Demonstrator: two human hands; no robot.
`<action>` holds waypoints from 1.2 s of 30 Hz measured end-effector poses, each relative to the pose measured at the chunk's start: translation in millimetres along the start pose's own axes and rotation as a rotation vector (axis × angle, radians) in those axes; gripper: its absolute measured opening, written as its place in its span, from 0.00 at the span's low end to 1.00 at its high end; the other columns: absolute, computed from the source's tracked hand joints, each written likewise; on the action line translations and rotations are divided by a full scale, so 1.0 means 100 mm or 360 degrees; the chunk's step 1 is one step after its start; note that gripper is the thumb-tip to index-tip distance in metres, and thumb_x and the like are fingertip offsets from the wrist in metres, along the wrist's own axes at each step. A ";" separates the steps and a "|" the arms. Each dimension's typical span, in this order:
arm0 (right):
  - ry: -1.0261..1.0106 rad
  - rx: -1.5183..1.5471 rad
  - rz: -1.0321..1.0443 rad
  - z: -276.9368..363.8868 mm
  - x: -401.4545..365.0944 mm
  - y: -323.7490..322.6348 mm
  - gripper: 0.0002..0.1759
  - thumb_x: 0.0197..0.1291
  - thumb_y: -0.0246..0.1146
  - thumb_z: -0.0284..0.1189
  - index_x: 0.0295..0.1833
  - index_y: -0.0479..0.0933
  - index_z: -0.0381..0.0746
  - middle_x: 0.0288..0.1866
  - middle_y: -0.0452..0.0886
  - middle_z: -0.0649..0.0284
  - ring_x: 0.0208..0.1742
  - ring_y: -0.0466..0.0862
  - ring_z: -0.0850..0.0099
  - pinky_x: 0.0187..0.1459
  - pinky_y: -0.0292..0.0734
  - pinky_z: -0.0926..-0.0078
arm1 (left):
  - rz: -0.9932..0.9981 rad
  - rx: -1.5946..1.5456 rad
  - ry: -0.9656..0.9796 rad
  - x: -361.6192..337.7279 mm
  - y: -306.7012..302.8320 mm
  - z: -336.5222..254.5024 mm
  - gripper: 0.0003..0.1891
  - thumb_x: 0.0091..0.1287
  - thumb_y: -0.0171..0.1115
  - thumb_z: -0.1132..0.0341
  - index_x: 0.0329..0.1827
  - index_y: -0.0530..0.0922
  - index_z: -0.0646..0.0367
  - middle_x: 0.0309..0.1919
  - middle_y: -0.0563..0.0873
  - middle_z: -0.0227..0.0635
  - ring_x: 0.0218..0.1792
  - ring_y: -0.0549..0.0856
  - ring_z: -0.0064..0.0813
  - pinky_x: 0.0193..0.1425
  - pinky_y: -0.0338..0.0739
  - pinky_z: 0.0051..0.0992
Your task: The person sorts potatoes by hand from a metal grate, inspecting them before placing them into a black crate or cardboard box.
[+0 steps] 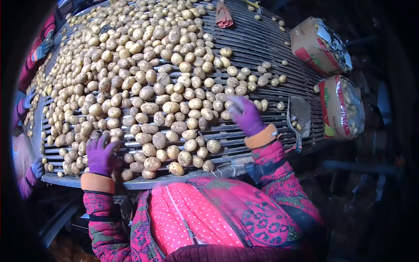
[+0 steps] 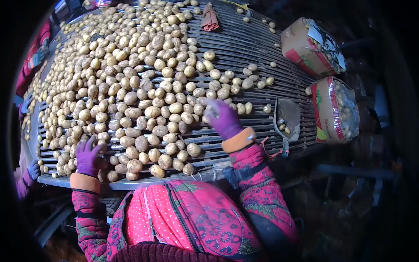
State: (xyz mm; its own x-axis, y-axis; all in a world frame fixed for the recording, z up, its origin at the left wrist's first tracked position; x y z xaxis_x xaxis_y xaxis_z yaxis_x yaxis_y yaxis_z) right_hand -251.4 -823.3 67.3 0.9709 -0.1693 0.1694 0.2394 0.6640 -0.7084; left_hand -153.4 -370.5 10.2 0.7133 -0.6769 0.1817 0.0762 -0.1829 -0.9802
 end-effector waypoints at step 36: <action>-0.1011 -0.0651 0.0558 0.77 0.65 1.37 0.16 0.56 0.63 0.33 0.52 0.80 0.51 0.46 0.81 0.64 0.46 0.82 0.62 0.45 0.76 0.58 | -0.0208 -0.0892 -0.0502 -0.35 -0.44 -0.28 0.26 0.57 0.67 0.73 0.62 0.77 0.58 0.59 0.82 0.44 0.62 0.79 0.44 0.66 0.72 0.38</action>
State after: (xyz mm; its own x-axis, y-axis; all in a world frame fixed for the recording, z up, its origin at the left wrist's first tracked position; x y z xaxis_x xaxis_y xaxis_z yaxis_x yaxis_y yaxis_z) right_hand -154.4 -686.9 33.9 0.8375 0.5225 0.1600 0.0197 0.2637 -0.9644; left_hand -201.4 -358.5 49.3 0.8993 -0.3979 0.1812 -0.1378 -0.6512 -0.7463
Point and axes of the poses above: each hand's wrist, its own x-axis towards the middle knuckle, its own y-axis out of the palm, z = x × y, the point moved 5 cm from there along x, towards the middle knuckle
